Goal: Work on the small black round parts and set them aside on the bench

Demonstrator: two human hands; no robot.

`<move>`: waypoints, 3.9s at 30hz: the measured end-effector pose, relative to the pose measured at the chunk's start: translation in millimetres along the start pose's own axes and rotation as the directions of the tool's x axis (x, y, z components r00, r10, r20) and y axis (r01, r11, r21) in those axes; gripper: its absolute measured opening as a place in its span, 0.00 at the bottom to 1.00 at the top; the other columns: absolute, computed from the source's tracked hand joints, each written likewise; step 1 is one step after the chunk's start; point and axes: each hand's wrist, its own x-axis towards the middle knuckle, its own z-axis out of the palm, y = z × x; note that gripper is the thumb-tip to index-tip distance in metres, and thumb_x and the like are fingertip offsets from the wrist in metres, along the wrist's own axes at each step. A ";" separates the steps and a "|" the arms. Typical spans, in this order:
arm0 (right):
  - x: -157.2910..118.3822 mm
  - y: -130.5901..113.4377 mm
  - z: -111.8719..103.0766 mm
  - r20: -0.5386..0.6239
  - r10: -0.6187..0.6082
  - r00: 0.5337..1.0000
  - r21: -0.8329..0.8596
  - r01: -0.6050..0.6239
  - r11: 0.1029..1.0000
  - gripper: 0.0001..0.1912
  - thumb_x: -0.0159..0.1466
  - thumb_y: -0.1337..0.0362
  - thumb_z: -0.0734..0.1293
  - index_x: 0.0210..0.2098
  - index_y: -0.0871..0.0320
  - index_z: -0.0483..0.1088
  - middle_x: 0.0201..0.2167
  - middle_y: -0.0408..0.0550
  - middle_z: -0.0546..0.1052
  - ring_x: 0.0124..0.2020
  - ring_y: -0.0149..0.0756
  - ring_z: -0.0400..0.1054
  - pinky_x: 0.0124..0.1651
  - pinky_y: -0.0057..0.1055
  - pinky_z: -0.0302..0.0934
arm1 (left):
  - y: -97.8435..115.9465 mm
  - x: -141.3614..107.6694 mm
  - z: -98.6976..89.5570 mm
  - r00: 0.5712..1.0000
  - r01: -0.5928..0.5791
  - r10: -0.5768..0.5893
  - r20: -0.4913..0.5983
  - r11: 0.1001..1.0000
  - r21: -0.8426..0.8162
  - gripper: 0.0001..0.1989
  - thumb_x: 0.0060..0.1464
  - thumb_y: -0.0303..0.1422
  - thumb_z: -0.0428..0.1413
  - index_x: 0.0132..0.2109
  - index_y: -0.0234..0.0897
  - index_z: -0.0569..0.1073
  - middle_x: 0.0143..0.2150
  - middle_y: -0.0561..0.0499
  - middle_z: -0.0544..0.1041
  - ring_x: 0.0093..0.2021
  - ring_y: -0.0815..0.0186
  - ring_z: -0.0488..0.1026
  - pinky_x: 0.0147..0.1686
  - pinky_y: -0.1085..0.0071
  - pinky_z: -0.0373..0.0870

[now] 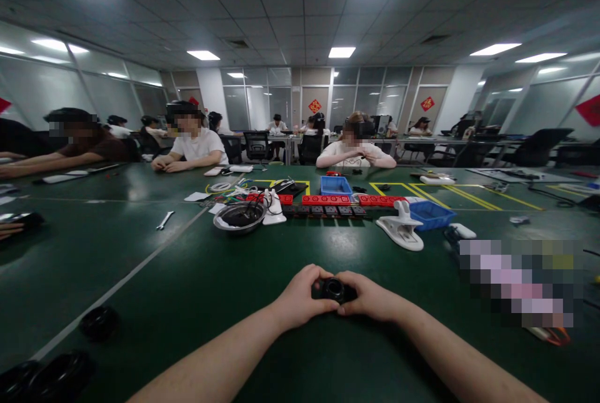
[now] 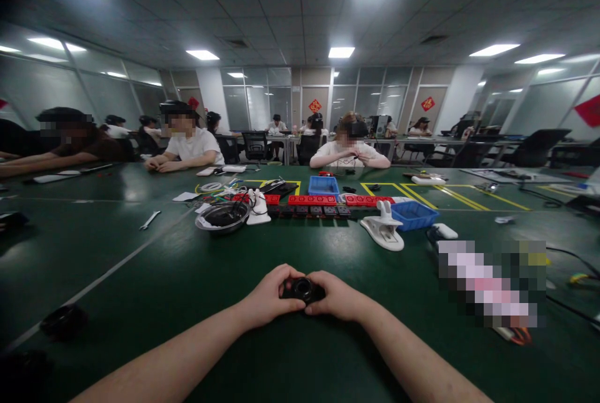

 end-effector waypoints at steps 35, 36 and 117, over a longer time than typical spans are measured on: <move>-4.8 -6.1 -9.8 0.073 0.013 0.997 0.013 -0.014 1.000 0.20 0.47 0.67 0.67 0.40 0.60 0.66 0.37 0.45 0.69 0.39 0.39 0.61 0.42 0.33 0.55 | -0.2 1.8 1.4 1.000 -0.004 0.005 0.012 0.999 -0.052 0.19 0.38 0.33 0.60 0.42 0.40 0.68 0.34 0.54 0.64 0.32 0.69 0.61 0.30 0.75 0.58; -4.8 -5.9 -9.8 0.071 0.018 0.997 0.010 -0.019 1.000 0.20 0.46 0.68 0.67 0.40 0.60 0.66 0.37 0.45 0.69 0.39 0.39 0.61 0.41 0.33 0.55 | 0.1 1.7 1.3 1.000 -0.003 0.003 0.015 0.999 -0.053 0.19 0.38 0.33 0.60 0.42 0.40 0.68 0.34 0.54 0.64 0.31 0.69 0.61 0.30 0.75 0.58; -3.5 0.4 -4.7 -0.012 -0.023 1.000 -0.085 0.022 0.996 0.15 0.48 0.67 0.67 0.36 0.61 0.66 0.31 0.43 0.66 0.33 0.34 0.61 0.35 0.28 0.55 | 2.4 0.6 6.9 0.999 0.040 -0.040 -0.031 0.999 -0.015 0.19 0.40 0.33 0.58 0.42 0.40 0.67 0.35 0.53 0.65 0.33 0.68 0.62 0.31 0.74 0.59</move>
